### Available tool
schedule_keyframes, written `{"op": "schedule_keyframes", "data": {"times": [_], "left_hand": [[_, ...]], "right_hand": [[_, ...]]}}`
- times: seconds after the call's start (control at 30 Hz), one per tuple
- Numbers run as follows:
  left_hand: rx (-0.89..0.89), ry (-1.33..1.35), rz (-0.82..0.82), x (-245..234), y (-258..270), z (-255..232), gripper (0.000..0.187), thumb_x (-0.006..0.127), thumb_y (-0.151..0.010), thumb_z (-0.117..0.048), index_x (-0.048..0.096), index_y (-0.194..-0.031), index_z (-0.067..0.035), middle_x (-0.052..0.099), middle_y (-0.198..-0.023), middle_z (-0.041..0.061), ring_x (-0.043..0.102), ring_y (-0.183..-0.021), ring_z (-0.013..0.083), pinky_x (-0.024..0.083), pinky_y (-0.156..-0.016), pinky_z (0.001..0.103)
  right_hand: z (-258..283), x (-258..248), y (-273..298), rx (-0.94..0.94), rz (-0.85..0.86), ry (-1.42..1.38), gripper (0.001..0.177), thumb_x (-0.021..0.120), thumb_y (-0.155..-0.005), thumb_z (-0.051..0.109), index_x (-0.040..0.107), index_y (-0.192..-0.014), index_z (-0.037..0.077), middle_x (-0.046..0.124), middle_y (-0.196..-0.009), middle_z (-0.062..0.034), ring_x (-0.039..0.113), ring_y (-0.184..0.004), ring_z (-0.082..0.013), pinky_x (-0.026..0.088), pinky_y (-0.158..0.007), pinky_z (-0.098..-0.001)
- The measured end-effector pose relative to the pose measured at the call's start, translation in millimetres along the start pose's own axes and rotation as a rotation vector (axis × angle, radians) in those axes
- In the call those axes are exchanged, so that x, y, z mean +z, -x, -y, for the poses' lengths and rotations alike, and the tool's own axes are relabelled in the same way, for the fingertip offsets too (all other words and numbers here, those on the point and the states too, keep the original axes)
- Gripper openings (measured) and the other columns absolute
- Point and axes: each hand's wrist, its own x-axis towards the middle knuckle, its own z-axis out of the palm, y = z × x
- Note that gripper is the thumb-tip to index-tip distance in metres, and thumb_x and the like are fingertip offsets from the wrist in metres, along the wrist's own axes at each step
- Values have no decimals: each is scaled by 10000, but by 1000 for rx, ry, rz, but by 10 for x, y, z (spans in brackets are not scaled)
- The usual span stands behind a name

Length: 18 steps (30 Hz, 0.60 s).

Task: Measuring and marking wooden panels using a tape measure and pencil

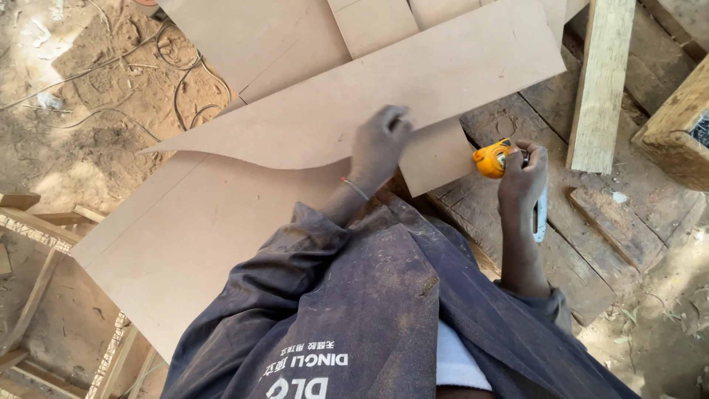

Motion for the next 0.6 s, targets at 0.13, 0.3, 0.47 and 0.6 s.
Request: {"op": "schedule_keyframes", "data": {"times": [0.13, 0.3, 0.47, 0.6], "left_hand": [[39, -1, -136, -364, -42, 247, 344, 620, -935, -262, 710, -1223, -96, 724, -1213, 213, 645, -1198, 427, 524, -1041, 539], [134, -264, -342, -734, 38, 503, 328, 565, -960, -248, 704, -1168, -35, 731, -1191, 134, 704, -1057, 301, 544, -899, 425], [153, -576, -253, -908, -21, 926, 453, 667, -870, -333, 656, -1260, -102, 536, -1478, 134, 421, -1396, 363, 405, -1040, 558], [111, -634, -133, -967, -1, 1023, 598, 687, -860, -426, 609, -1370, -124, 383, -1619, 142, 269, -1513, 331, 335, -1120, 533]], "right_hand": [[-411, -32, -319, 90, 124, 129, 222, 685, -987, 224, 684, -1202, 166, 710, -925, -72, 676, -731, -192, 540, -605, -342], [-329, -325, -999, -451, -305, 436, 69, 613, -1075, 27, 682, -1076, 30, 674, -894, -50, 598, -707, -117, 527, -586, -201], [196, -540, -1586, 390, 92, 577, 993, 865, -1057, 386, 124, -1609, 24, 105, -1667, -264, 83, -1544, -448, 124, -1279, -537], [4, -498, -1791, 418, 284, 738, 1001, 890, -938, 476, 223, -1518, 6, 360, -1505, -262, 389, -1384, -422, 371, -1152, -533]]}}
